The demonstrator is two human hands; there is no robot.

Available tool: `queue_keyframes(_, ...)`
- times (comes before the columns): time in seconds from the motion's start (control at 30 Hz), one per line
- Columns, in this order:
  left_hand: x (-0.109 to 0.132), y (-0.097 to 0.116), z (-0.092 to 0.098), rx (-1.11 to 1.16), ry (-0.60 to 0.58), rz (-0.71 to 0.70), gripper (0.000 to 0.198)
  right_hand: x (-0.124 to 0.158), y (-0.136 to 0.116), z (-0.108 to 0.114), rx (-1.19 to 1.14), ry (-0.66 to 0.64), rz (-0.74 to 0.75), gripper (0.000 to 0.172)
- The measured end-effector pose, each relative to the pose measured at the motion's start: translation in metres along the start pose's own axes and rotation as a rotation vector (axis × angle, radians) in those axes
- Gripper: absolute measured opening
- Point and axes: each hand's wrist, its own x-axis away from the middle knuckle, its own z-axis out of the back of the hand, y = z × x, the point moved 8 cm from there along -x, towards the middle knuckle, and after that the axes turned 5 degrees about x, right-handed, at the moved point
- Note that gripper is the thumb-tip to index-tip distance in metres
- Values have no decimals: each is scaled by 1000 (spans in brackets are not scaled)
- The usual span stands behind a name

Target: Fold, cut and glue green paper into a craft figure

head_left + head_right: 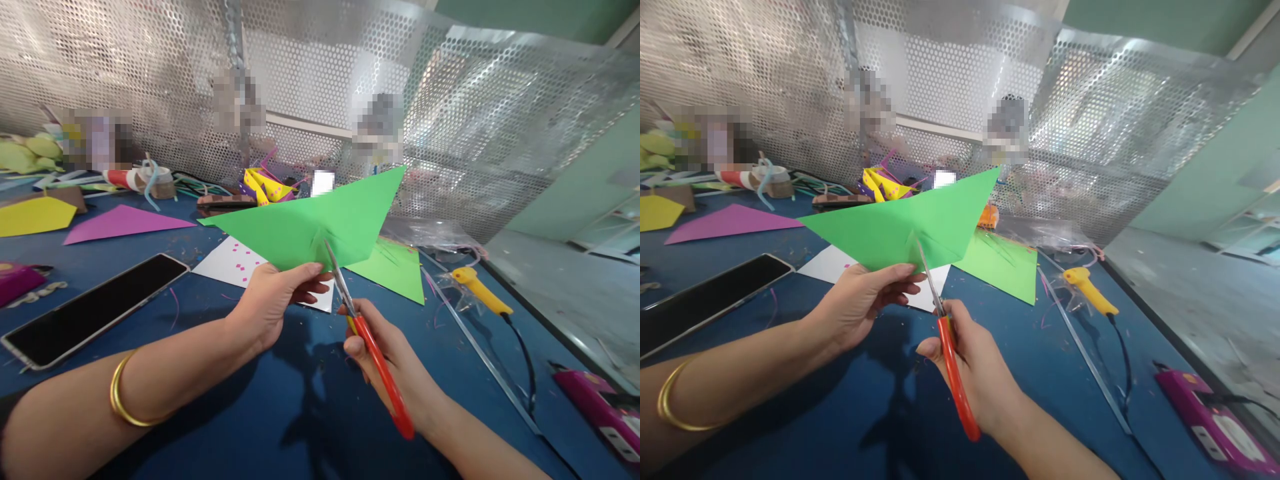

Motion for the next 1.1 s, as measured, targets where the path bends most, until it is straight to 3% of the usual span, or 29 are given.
queue_keyframes(0.17, 0, 1, 0, 5, -3, 2, 21, 1, 10, 4, -110, 76, -68, 31)
queue_keyframes(0.33, 0, 2, -1, 15, -9, -13, 21, 3, 11, 4, -124, 88, -98, 29)
queue_keyframes(0.6, 0, 7, -2, 143, -8, -47, 22, 3, 5, -3, -373, 79, -180, 22)
queue_keyframes(0.9, -4, 9, 4, 88, 34, -102, 19, 4, 7, -2, -290, 51, -143, 23)
queue_keyframes(1.1, -1, 10, 4, 84, 53, -99, 17, 4, 4, -3, -159, 49, -35, 23)
